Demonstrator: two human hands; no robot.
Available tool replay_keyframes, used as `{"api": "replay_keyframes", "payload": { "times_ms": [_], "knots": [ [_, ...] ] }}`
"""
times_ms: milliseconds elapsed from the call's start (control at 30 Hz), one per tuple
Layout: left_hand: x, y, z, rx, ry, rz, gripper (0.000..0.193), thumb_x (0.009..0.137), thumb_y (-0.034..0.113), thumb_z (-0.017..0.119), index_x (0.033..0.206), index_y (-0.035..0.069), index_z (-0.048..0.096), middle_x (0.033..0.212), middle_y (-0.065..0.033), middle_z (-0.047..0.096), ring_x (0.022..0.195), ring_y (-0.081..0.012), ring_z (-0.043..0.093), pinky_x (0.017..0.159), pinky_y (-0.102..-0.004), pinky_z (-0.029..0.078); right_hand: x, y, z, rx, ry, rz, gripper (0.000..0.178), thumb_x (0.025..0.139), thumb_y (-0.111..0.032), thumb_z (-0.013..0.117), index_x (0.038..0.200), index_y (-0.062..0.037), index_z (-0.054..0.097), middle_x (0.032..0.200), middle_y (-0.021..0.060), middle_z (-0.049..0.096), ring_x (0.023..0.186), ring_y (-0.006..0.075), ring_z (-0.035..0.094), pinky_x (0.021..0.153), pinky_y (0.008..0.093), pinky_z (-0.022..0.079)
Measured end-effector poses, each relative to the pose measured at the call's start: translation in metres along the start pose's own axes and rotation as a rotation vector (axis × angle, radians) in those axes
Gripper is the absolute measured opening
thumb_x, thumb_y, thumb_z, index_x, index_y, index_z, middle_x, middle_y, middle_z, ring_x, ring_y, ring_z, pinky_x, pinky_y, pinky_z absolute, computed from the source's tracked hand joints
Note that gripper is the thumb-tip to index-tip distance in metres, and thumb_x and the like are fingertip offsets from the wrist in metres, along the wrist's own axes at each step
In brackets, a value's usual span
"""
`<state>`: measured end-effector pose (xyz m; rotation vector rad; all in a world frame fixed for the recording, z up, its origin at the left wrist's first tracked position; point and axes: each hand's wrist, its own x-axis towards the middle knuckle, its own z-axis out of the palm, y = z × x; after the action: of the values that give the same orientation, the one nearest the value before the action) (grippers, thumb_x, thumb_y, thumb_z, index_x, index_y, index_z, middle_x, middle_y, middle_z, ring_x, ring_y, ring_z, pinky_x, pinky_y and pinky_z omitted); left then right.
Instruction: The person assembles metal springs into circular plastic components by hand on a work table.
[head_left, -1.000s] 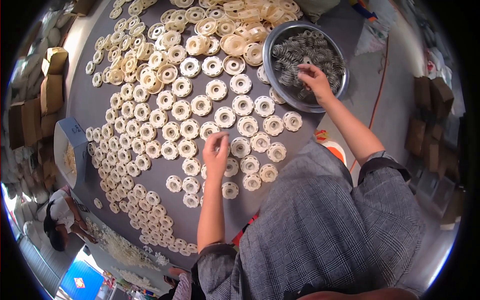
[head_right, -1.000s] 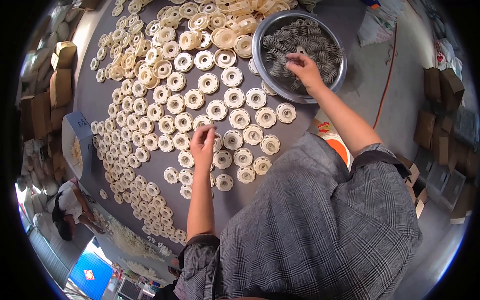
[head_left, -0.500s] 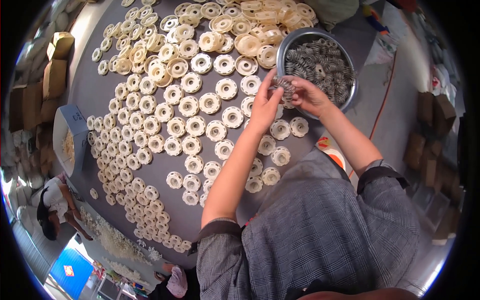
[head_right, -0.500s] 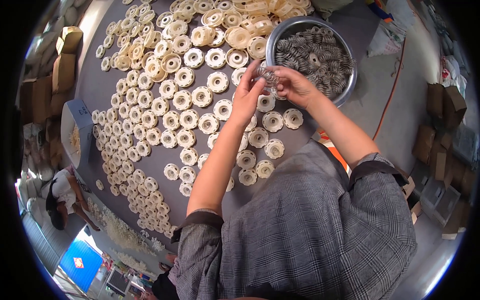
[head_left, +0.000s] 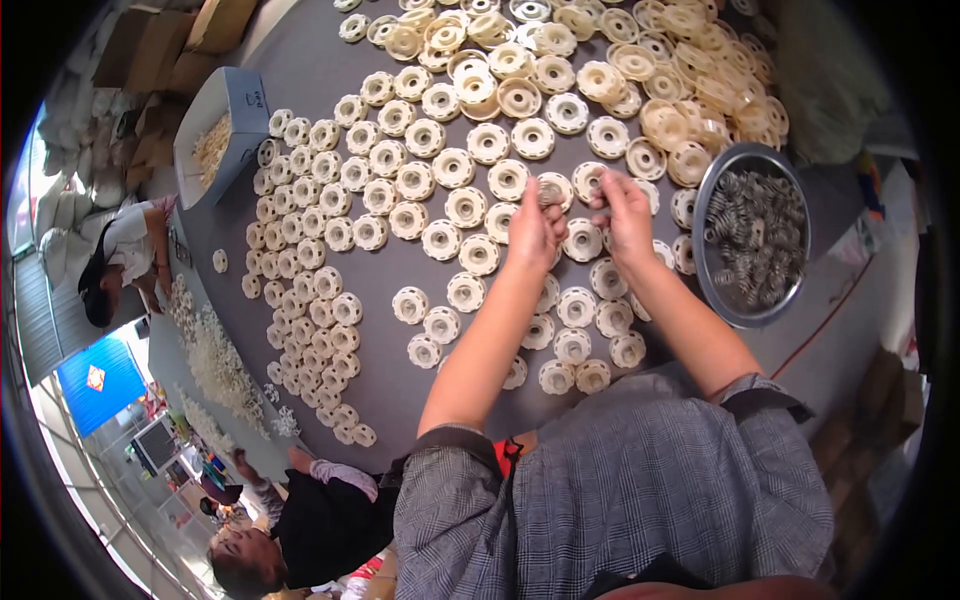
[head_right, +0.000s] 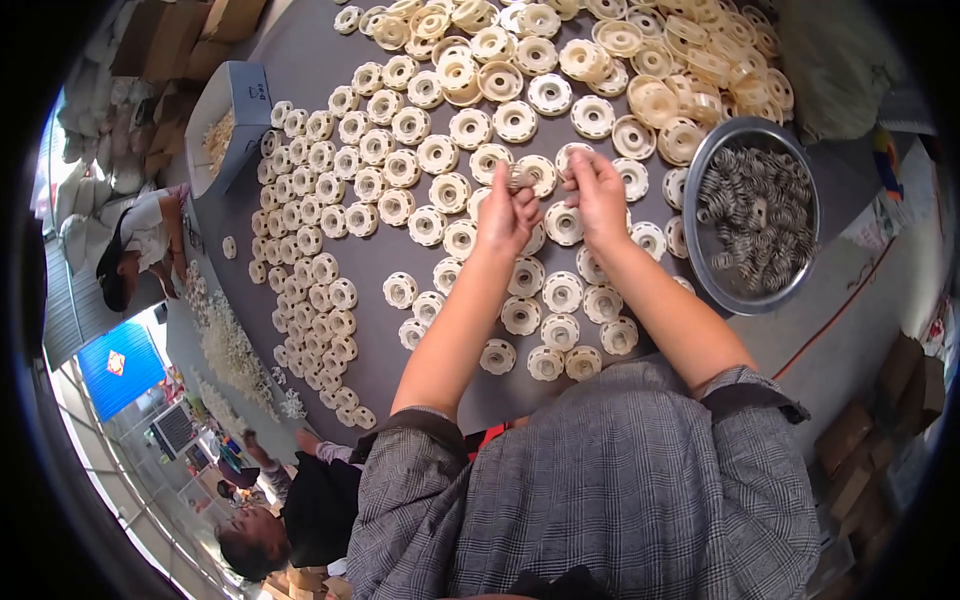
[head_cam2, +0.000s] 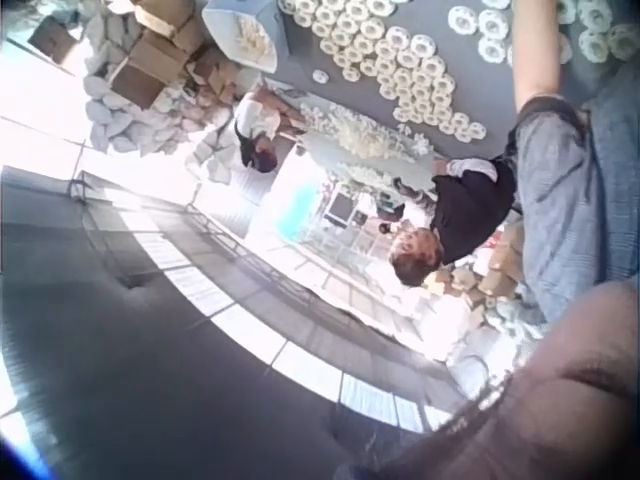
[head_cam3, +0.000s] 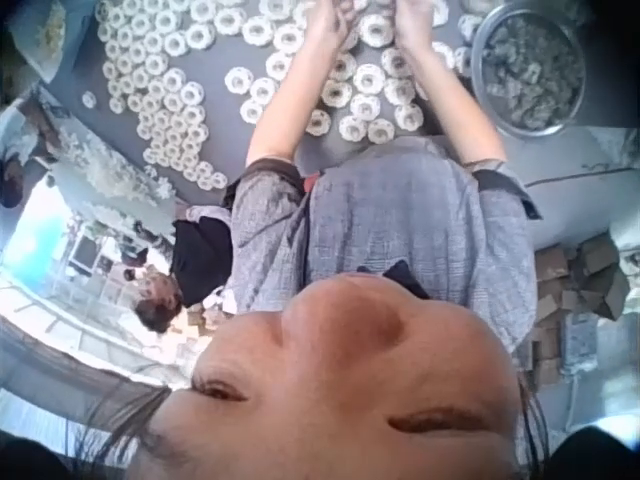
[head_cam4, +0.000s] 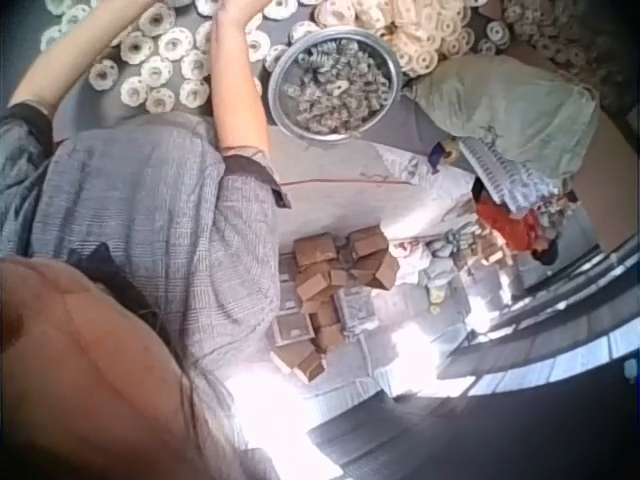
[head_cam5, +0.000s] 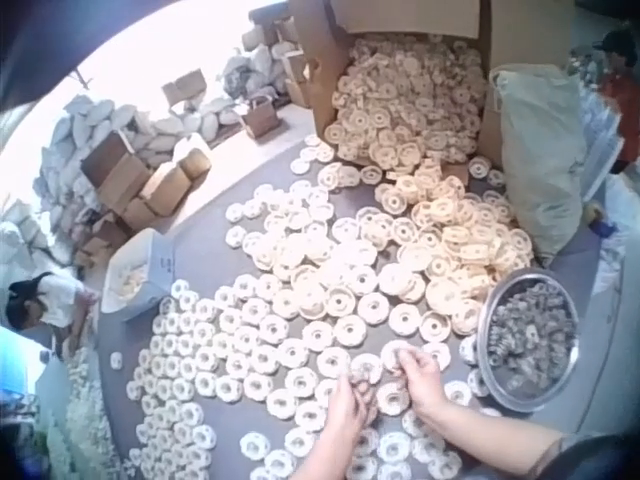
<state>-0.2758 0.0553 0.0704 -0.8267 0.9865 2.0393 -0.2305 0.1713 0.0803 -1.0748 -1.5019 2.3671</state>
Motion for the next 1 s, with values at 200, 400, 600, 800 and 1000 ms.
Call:
{"api": "replay_keyframes", "payload": {
  "times_ms": [200, 400, 600, 800, 1000],
  "knots": [
    [0.047, 0.105, -0.013, 0.408, 0.021, 0.471, 0.028, 0.084, 0.026, 0.054, 0.094, 0.000, 0.054, 0.074, -0.0063, 0.055, 0.054, -0.0138, 0.050, 0.049, -0.0266, 0.041, 0.044, -0.024, -0.033, -0.066, 0.028, -0.189, 0.025, 0.088, -0.022, 0.049, 0.105, -0.0041, 0.054, 0.074, -0.0012, 0.051, 0.056, 0.0025, 0.042, 0.047, 0.0152, 0.034],
    [0.140, 0.213, -0.049, 1.195, 0.421, 1.226, 0.031, 0.072, 0.013, 0.064, 0.100, 0.001, 0.058, 0.089, -0.0096, 0.061, 0.076, -0.0205, 0.058, 0.070, -0.0311, 0.046, 0.013, -0.002, -0.029, -0.135, -0.041, -0.023, 0.024, 0.088, -0.020, 0.048, 0.107, -0.0053, 0.051, 0.074, -0.0002, 0.052, 0.057, 0.0031, 0.044, 0.048, 0.0151, 0.035],
    [0.172, 0.224, -0.046, 1.622, 0.590, 1.211, 0.026, 0.069, 0.018, 0.064, 0.092, 0.006, 0.063, 0.093, -0.0092, 0.059, 0.089, -0.0267, 0.053, 0.078, -0.0359, 0.042, 0.009, 0.001, -0.035, -0.081, -0.064, 0.063, 0.021, 0.088, -0.022, 0.050, 0.102, -0.0065, 0.051, 0.074, -0.0001, 0.053, 0.056, 0.0031, 0.044, 0.049, 0.0158, 0.036],
    [0.136, 0.185, -0.017, 1.229, 0.318, 1.273, 0.026, 0.076, 0.016, 0.063, 0.099, 0.003, 0.059, 0.083, -0.0068, 0.056, 0.073, -0.0132, 0.053, 0.063, -0.0274, 0.043, 0.029, -0.001, -0.016, 0.031, -0.155, 0.169, 0.026, 0.089, -0.025, 0.047, 0.106, -0.0060, 0.047, 0.075, 0.0017, 0.053, 0.057, 0.0050, 0.046, 0.050, 0.0172, 0.038],
    [0.035, 0.048, 0.005, 1.015, -0.519, 0.703, 0.022, 0.080, 0.008, 0.058, 0.102, 0.003, 0.058, 0.088, -0.0056, 0.056, 0.073, -0.0116, 0.054, 0.064, -0.0221, 0.043, 0.033, 0.002, 0.013, -0.004, -0.297, 0.155, 0.029, 0.089, -0.027, 0.048, 0.109, -0.0063, 0.042, 0.072, 0.0018, 0.053, 0.059, 0.0060, 0.047, 0.052, 0.0181, 0.039]
  ]
}}
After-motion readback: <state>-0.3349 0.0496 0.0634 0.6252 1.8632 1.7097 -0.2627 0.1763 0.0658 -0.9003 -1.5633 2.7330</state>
